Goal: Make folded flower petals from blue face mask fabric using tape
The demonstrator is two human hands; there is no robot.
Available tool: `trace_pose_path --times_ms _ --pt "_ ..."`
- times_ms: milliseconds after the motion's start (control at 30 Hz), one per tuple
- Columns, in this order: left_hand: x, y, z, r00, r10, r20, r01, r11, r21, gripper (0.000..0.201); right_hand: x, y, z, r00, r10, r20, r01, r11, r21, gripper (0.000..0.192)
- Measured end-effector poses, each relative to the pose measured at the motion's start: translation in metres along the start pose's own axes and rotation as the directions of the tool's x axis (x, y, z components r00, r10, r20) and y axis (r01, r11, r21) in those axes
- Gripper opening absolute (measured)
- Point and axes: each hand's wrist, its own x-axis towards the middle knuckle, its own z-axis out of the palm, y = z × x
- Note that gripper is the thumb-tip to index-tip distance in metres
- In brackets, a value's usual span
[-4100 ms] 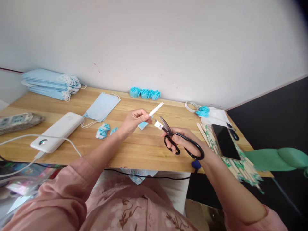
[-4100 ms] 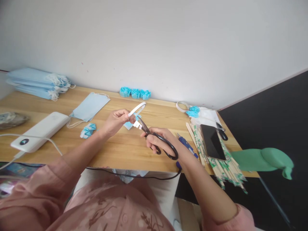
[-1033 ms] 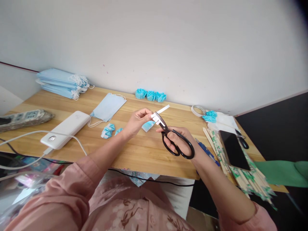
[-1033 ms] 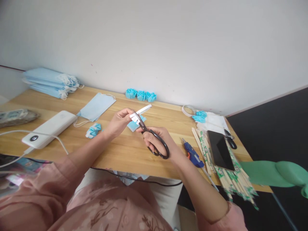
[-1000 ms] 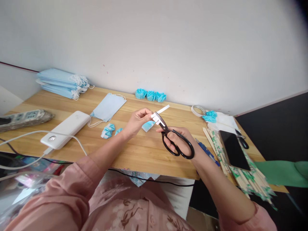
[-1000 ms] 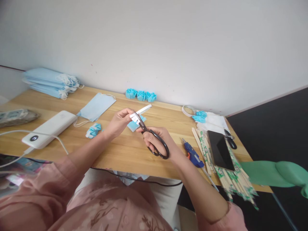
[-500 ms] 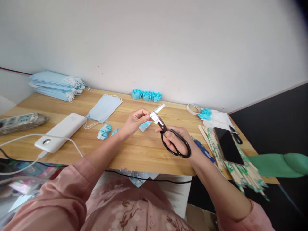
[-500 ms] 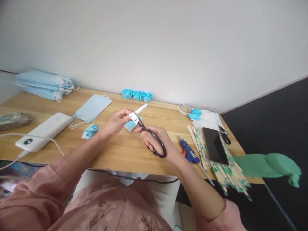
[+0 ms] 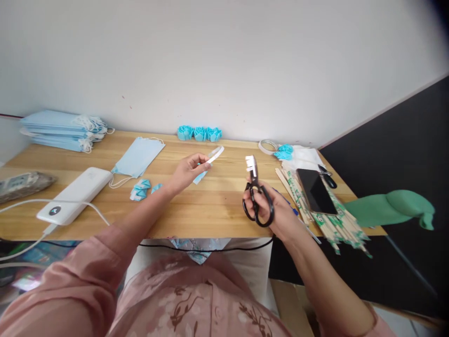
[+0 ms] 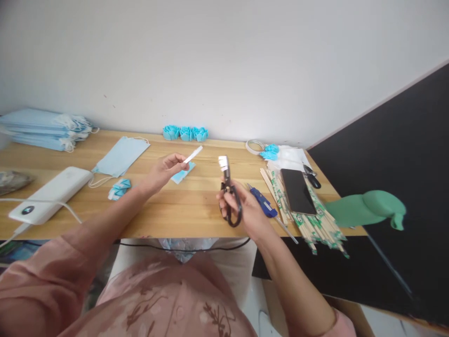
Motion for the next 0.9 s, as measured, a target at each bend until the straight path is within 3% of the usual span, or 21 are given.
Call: trace_pose_path --times_ms 67,167,267,367,433,533,700,800,900 --pt "0.002 0.004 0.006 0.995 0.046 0.092 -0.065 0.972 0.226 0.020 -0.006 0.002 -0.014 0.996 0.005 -0.088 0.007 0.991 0.132 0.040" --pt "0.007 0.004 0.021 0.951 0.147 0.271 -0.277 0.791 0.545 0.017 -0.013 0.004 -0.026 0.991 0.019 -0.134 0.013 0.974 0.228 0.042" --pt "0.020 -0.003 0.044 0.876 0.183 0.446 -0.462 0.582 0.669 0.026 -0.018 0.007 -0.028 0.990 0.027 -0.141 0.006 0.973 0.230 0.042" --pt "0.040 -0.014 0.067 0.882 0.112 0.457 -0.447 0.501 0.741 0.030 -0.022 0.008 -0.028 0.987 0.037 -0.159 -0.003 0.979 0.205 0.041" --pt "0.050 -0.019 0.076 0.884 0.082 0.461 -0.438 0.495 0.751 0.032 -0.025 0.008 -0.030 0.981 0.054 -0.187 -0.012 0.976 0.217 0.043" --pt "0.051 -0.016 0.072 0.891 0.157 0.427 -0.439 0.539 0.719 0.038 -0.030 0.008 -0.034 0.979 0.079 -0.186 -0.027 0.964 0.264 0.046" --pt "0.028 0.016 0.029 0.921 0.269 0.282 -0.390 0.632 0.670 0.038 -0.030 0.011 -0.032 0.988 0.046 -0.150 -0.012 0.975 0.224 0.043" --pt "0.015 0.033 0.003 0.933 0.295 0.206 -0.358 0.698 0.620 0.038 -0.024 0.014 -0.020 0.994 0.084 -0.075 -0.077 0.993 0.089 0.033" --pt "0.008 0.033 -0.011 0.948 0.272 0.167 -0.317 0.754 0.576 0.038 -0.013 0.018 -0.007 0.987 0.156 -0.035 -0.158 0.985 -0.073 0.036"
